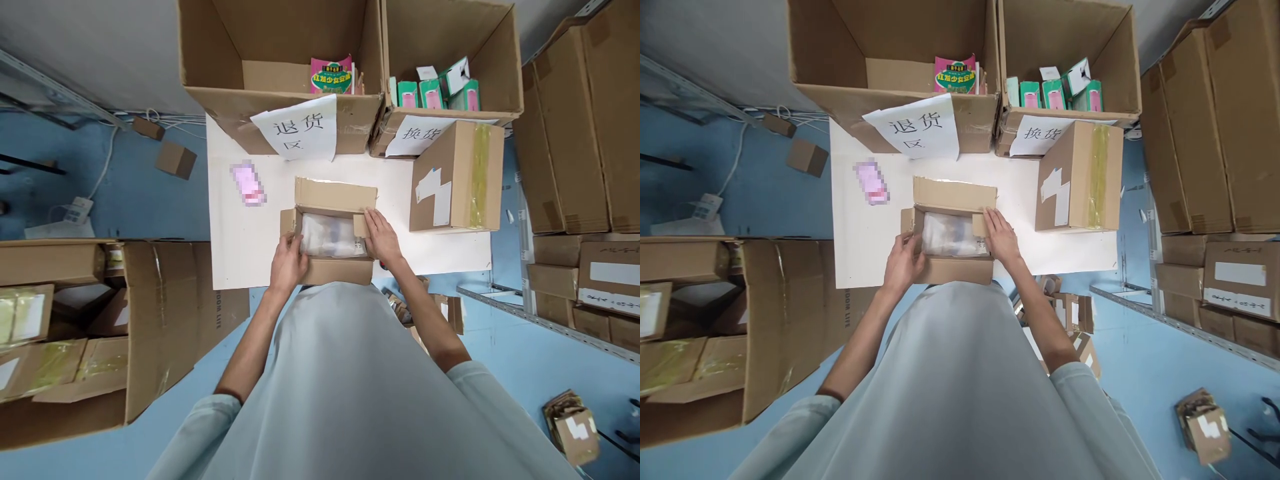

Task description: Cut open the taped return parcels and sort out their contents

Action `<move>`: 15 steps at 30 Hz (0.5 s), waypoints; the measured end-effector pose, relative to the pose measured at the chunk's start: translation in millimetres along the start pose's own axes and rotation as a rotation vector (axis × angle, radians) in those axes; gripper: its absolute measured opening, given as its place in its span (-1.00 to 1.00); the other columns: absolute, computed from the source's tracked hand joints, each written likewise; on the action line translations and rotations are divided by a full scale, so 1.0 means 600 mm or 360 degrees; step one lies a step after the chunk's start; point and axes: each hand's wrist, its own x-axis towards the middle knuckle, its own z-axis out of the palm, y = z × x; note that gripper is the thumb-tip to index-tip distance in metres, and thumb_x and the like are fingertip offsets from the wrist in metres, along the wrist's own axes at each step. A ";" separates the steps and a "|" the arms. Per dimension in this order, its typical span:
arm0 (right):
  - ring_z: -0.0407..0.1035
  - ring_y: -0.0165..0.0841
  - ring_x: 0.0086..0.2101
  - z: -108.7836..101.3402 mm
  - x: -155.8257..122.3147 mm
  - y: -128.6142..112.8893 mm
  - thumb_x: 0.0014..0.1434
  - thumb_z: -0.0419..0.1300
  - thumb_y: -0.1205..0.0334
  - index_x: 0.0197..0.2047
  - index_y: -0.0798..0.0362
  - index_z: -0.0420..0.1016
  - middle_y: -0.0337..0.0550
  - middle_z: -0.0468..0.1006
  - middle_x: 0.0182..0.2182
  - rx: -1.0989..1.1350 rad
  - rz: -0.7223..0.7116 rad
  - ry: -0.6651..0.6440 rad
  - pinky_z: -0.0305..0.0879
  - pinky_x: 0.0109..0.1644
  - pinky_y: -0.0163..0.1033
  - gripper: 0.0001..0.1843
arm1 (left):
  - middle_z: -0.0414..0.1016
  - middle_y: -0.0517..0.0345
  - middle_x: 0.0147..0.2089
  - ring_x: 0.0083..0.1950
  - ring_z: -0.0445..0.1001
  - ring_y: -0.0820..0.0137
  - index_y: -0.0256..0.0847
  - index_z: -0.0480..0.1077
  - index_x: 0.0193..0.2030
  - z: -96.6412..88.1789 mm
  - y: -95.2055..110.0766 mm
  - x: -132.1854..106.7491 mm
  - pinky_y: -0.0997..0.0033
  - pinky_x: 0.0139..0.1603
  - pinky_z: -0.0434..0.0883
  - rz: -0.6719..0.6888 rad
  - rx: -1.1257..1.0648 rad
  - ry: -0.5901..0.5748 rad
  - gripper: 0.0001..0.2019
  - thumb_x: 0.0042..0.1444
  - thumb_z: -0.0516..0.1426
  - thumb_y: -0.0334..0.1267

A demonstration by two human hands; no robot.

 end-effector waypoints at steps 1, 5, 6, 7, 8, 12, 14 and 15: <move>0.03 -0.01 0.68 0.004 -0.001 0.005 0.38 0.08 0.37 0.76 0.30 0.06 0.22 0.17 0.70 0.0042 0.0000 0.0017 0.09 0.75 0.19 -0.07 | 0.36 -0.36 0.53 0.52 0.49 -0.15 -0.25 0.45 0.48 -0.001 0.001 0.000 -0.18 0.56 0.50 -0.0006 0.0006 -0.0009 -0.48 0.43 0.12 -0.25; 0.07 -0.08 0.67 0.025 -0.004 0.021 0.35 0.02 0.36 0.78 0.26 0.00 0.17 0.19 0.70 0.0181 0.0060 0.0128 0.11 0.75 0.20 -0.04 | 0.37 -0.30 0.52 0.54 0.48 -0.09 -0.21 0.43 0.51 -0.004 0.000 0.000 -0.10 0.57 0.50 -0.0030 0.0023 -0.0011 -0.47 0.45 0.12 -0.26; 0.08 -0.09 0.67 0.030 -0.005 0.023 0.34 0.01 0.37 0.78 0.25 0.00 0.15 0.20 0.70 0.0202 0.0076 0.0152 0.12 0.75 0.18 -0.03 | 0.38 -0.29 0.52 0.55 0.47 -0.08 -0.21 0.43 0.52 -0.004 0.000 0.001 -0.08 0.58 0.49 -0.0028 0.0022 -0.0010 -0.47 0.45 0.11 -0.25; 0.08 -0.10 0.67 0.035 -0.006 0.025 0.32 0.00 0.38 0.78 0.25 -0.01 0.14 0.20 0.70 0.0216 0.0087 0.0168 0.13 0.75 0.17 -0.02 | 0.38 -0.29 0.52 0.56 0.46 -0.07 -0.22 0.42 0.52 -0.005 -0.001 0.001 -0.07 0.59 0.49 -0.0025 0.0020 -0.0012 -0.47 0.46 0.11 -0.25; 0.09 -0.11 0.67 0.039 -0.007 0.025 0.30 0.00 0.40 0.78 0.25 -0.01 0.13 0.21 0.69 0.0225 0.0092 0.0179 0.13 0.75 0.17 0.00 | 0.39 -0.29 0.52 0.57 0.45 -0.06 -0.22 0.42 0.53 -0.005 -0.001 0.001 -0.06 0.59 0.48 -0.0023 0.0019 -0.0015 -0.47 0.47 0.11 -0.24; 0.08 -0.11 0.67 0.046 -0.010 0.024 0.23 0.01 0.45 0.79 0.24 -0.02 0.10 0.19 0.71 0.0245 0.0069 0.0182 0.12 0.76 0.18 0.05 | 0.42 -0.32 0.51 0.55 0.46 -0.10 -0.26 0.42 0.52 -0.008 0.010 -0.003 -0.11 0.59 0.47 -0.0049 0.0079 0.0001 -0.48 0.47 0.10 -0.28; 0.07 -0.11 0.67 0.045 -0.011 0.023 0.24 0.00 0.47 0.78 0.26 -0.01 0.12 0.17 0.71 0.0255 0.0062 0.0178 0.12 0.76 0.17 0.05 | 0.41 -0.35 0.52 0.54 0.46 -0.14 -0.28 0.42 0.52 -0.006 0.023 -0.004 -0.16 0.57 0.47 -0.0049 0.0143 0.0029 -0.47 0.46 0.10 -0.30; 0.06 -0.11 0.67 0.045 -0.011 0.022 0.24 -0.01 0.48 0.78 0.27 -0.01 0.12 0.16 0.71 0.0259 0.0062 0.0177 0.12 0.76 0.16 0.04 | 0.40 -0.36 0.53 0.54 0.45 -0.15 -0.28 0.41 0.53 -0.003 0.030 -0.003 -0.18 0.57 0.47 -0.0027 0.0165 0.0032 -0.46 0.46 0.10 -0.31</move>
